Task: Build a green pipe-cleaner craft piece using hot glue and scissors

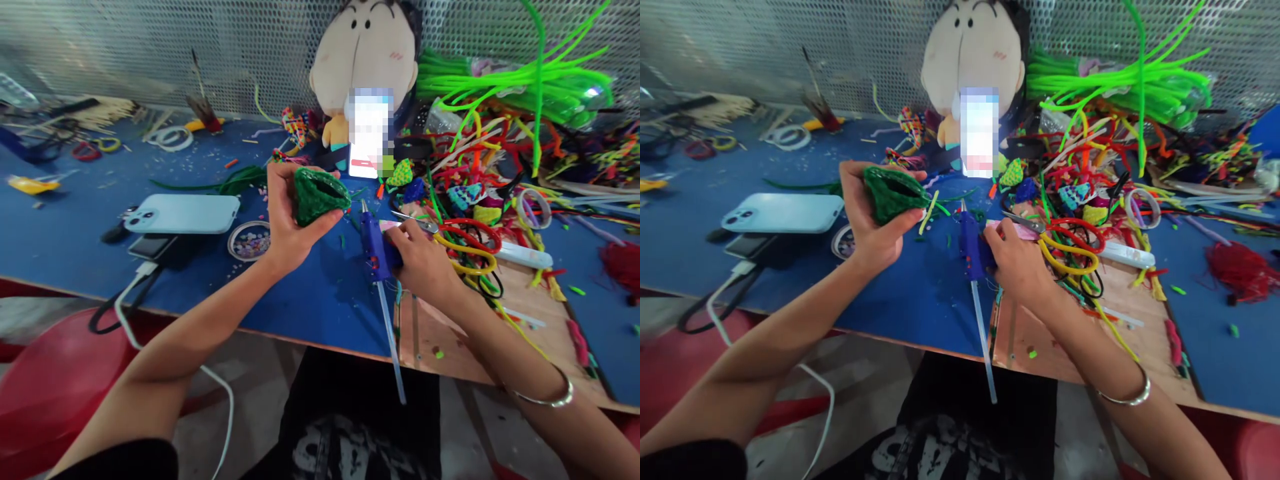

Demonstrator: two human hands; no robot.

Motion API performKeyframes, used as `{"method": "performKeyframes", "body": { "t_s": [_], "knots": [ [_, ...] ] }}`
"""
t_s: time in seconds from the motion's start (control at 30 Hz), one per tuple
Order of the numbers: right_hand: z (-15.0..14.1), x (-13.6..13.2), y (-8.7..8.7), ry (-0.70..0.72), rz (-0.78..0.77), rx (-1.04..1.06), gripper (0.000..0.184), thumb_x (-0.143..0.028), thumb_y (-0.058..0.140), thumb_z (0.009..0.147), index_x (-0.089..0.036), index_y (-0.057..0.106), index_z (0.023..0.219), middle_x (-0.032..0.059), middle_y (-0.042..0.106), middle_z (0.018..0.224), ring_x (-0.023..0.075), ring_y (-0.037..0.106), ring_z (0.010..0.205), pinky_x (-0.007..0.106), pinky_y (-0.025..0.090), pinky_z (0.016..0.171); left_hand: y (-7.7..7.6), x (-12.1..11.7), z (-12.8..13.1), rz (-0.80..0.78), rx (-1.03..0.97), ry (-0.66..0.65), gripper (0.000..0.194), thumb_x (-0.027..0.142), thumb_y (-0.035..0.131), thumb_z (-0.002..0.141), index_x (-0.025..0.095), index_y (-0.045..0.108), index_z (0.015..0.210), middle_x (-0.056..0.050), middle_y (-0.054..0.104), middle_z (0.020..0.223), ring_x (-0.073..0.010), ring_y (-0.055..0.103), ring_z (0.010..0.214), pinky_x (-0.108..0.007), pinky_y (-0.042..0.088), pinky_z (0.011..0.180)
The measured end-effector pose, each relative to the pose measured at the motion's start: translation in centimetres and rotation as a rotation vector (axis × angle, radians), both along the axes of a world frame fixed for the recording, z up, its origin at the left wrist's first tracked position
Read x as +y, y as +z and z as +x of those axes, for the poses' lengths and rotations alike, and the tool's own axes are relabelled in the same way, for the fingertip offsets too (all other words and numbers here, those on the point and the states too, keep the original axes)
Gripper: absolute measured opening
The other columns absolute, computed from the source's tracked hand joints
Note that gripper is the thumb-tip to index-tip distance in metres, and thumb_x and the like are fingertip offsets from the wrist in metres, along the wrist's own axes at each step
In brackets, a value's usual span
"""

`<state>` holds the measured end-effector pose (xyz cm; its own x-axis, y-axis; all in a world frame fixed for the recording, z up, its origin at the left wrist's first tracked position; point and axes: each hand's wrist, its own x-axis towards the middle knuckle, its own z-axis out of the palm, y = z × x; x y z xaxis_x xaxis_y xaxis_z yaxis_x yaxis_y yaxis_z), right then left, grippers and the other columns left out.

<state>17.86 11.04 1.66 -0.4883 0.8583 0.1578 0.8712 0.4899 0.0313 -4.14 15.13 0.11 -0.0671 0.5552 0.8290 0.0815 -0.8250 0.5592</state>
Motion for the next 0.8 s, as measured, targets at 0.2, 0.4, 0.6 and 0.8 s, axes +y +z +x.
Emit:
{"method": "performKeyframes", "body": {
  "t_s": [0.2, 0.4, 0.6, 0.8],
  "knots": [
    [-0.5, 0.2, -0.8, 0.104, -0.041, 0.119, 0.048, 0.0, 0.045, 0.071, -0.012, 0.053, 0.118, 0.0192, 0.057, 0.112, 0.03, 0.058, 0.097, 0.037, 0.042, 0.075, 0.3, -0.6, 0.1, 0.017, 0.03, 0.031, 0.048, 0.042, 0.078, 0.072, 0.028, 0.046, 0.106, -0.001, 0.064, 0.104, -0.0199, 0.066, 0.093, -0.041, 0.057, 0.079],
    [-0.4, 0.6, -1.5, 0.086, -0.185, 0.245, 0.052, -0.007, 0.052, 0.064, -0.017, 0.052, 0.115, 0.0143, 0.059, 0.112, 0.0301, 0.057, 0.106, 0.041, 0.038, 0.085, 0.0, 0.1, -0.2, 0.043, 0.052, 0.109, 0.057, 0.043, 0.081, 0.068, 0.03, 0.044, 0.109, -0.002, 0.061, 0.107, -0.0225, 0.064, 0.101, -0.041, 0.055, 0.082],
    [0.0, 0.6, -0.7, 0.086, -0.142, 0.467, 0.037, -0.015, 0.061, 0.074, -0.02, 0.055, 0.11, 0.0127, 0.06, 0.118, 0.0298, 0.056, 0.108, 0.045, 0.041, 0.088, 0.2, -0.6, 0.5, 0.037, 0.056, 0.101, 0.054, 0.04, 0.08, 0.07, 0.029, 0.043, 0.107, -0.002, 0.06, 0.107, -0.0191, 0.063, 0.1, -0.038, 0.056, 0.085],
    [-0.6, -1.0, 0.6, 0.223, 0.196, 0.801, 0.025, -0.026, 0.062, 0.085, -0.022, 0.057, 0.108, 0.0096, 0.06, 0.108, 0.0249, 0.056, 0.11, 0.043, 0.047, 0.094, 0.0, -1.4, 1.2, 0.118, 0.108, -0.026, 0.059, 0.036, 0.085, 0.064, 0.027, 0.046, 0.106, -0.001, 0.061, 0.102, -0.0156, 0.064, 0.093, -0.032, 0.055, 0.08]
  ]
}}
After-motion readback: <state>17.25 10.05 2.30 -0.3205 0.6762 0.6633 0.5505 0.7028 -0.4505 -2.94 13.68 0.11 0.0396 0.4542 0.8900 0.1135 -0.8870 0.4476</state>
